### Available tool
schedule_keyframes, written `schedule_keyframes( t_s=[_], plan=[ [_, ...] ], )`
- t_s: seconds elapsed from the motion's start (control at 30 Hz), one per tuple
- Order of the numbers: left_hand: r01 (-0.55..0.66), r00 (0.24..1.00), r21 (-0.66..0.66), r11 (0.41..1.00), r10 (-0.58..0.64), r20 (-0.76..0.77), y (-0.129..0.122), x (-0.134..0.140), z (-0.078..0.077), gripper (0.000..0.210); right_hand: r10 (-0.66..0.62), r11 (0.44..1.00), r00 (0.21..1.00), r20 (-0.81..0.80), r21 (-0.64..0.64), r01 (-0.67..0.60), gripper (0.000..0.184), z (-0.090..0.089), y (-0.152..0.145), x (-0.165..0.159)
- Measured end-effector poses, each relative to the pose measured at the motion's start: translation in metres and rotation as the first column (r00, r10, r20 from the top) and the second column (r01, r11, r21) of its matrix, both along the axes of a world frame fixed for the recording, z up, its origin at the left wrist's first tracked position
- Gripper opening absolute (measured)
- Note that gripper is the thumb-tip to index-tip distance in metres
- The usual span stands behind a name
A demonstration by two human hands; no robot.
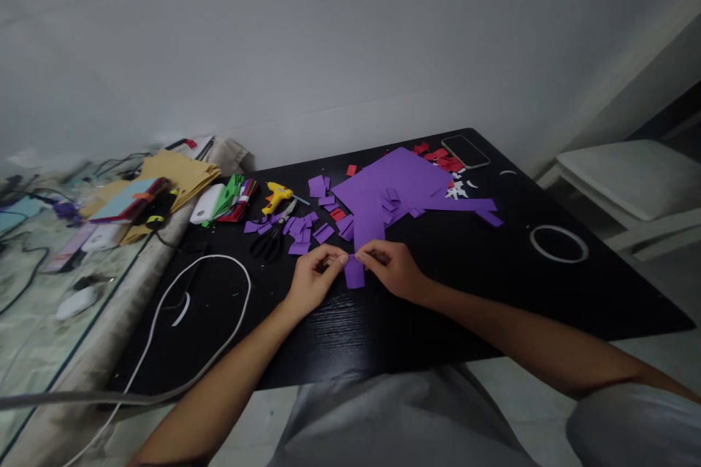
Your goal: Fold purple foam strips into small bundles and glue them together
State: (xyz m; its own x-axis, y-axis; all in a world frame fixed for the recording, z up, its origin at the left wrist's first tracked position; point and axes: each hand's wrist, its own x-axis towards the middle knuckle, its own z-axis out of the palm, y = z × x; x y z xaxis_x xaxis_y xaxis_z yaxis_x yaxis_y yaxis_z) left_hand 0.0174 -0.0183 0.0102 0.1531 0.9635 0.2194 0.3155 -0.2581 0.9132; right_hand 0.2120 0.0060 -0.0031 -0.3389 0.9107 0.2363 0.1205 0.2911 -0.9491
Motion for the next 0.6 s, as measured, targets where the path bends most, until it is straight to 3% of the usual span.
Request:
schedule_keyframes(
  t_s=[0.2, 0.4, 0.47, 0.6],
  plan=[
    [0.007, 0.994, 0.025, 1.0, -0.004, -0.109, 0.001, -0.003, 0.001, 0.019, -0.003, 0.995, 0.998, -0.064, -0.1, -0.004, 0.023, -0.001, 0.001, 0.0],
    [0.047, 0.997, -0.013, 0.999, -0.048, -0.061, 0.002, -0.007, -0.001, 0.021, 0.066, 0.965, 0.983, -0.173, -0.238, -0.107, 0.03, 0.004, 0.001, -0.001],
    [0.062, 0.997, -0.008, 0.998, -0.062, -0.044, 0.003, -0.008, -0.002, 0.02, 0.117, 0.907, 0.956, -0.269, -0.363, -0.213, 0.036, 0.004, 0.003, -0.001],
    [0.131, 0.989, 0.122, 0.984, -0.122, -0.082, 0.008, -0.011, -0.004, 0.016, 0.183, 0.638, 0.852, -0.491, -0.6, -0.483, 0.043, 0.003, 0.009, 0.002]
  ],
)
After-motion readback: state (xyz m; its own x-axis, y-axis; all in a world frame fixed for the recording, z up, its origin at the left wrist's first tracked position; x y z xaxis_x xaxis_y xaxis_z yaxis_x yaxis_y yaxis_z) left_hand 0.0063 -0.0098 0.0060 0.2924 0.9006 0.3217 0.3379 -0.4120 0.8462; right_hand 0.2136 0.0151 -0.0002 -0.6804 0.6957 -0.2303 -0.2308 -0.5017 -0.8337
